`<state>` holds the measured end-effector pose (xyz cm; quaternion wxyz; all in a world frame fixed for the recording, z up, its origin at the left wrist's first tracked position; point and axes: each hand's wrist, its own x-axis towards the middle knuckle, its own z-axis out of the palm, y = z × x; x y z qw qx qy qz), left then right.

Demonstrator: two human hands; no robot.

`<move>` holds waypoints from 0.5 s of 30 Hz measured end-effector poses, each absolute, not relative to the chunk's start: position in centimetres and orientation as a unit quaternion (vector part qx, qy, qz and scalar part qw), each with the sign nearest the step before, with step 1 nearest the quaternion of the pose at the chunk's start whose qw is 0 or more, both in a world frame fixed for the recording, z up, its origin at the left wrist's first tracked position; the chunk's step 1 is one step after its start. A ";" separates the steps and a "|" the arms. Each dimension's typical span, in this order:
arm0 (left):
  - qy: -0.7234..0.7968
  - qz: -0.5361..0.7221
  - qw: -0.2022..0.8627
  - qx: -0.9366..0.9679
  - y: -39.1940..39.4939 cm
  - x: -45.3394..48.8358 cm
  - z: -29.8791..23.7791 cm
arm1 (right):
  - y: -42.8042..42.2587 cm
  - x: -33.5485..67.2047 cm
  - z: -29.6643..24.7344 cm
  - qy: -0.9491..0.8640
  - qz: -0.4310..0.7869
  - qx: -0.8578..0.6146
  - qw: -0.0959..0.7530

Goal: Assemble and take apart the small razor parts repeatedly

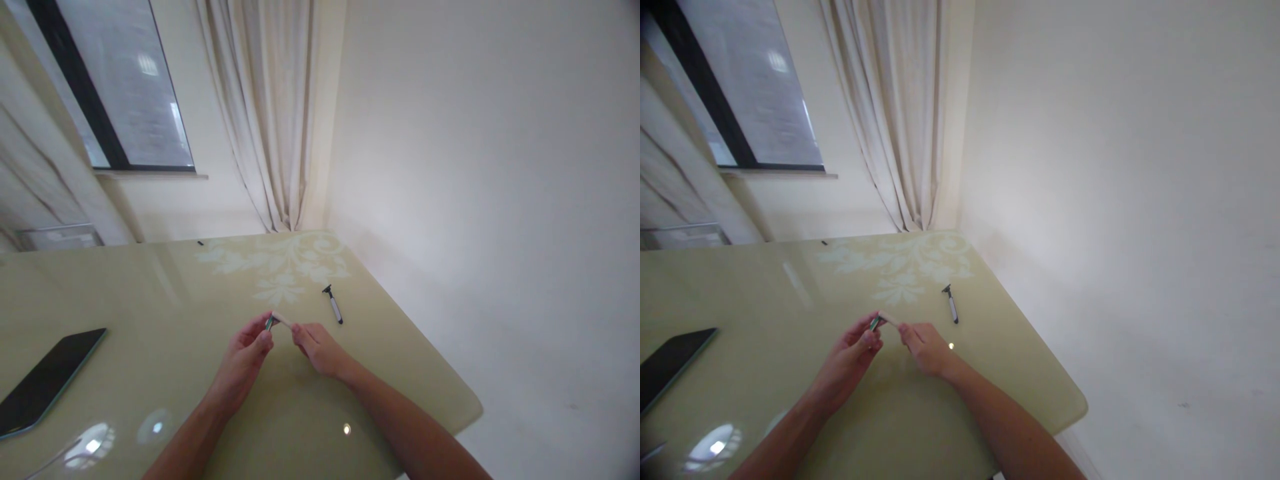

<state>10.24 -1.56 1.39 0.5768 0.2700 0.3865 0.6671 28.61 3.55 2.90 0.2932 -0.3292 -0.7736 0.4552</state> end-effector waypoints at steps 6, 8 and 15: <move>0.390 0.665 0.571 0.281 -1.8 10.4 1.7 | 3.5 28.7 2.9 -0.769 0.485 -0.313 0.277; 0.387 0.666 0.571 0.284 -1.9 10.5 1.9 | 3.3 28.8 2.8 -0.765 0.519 -0.283 0.254; 0.396 0.661 0.564 0.298 -1.9 10.7 2.4 | 3.4 28.7 3.0 -0.761 0.508 -0.307 0.259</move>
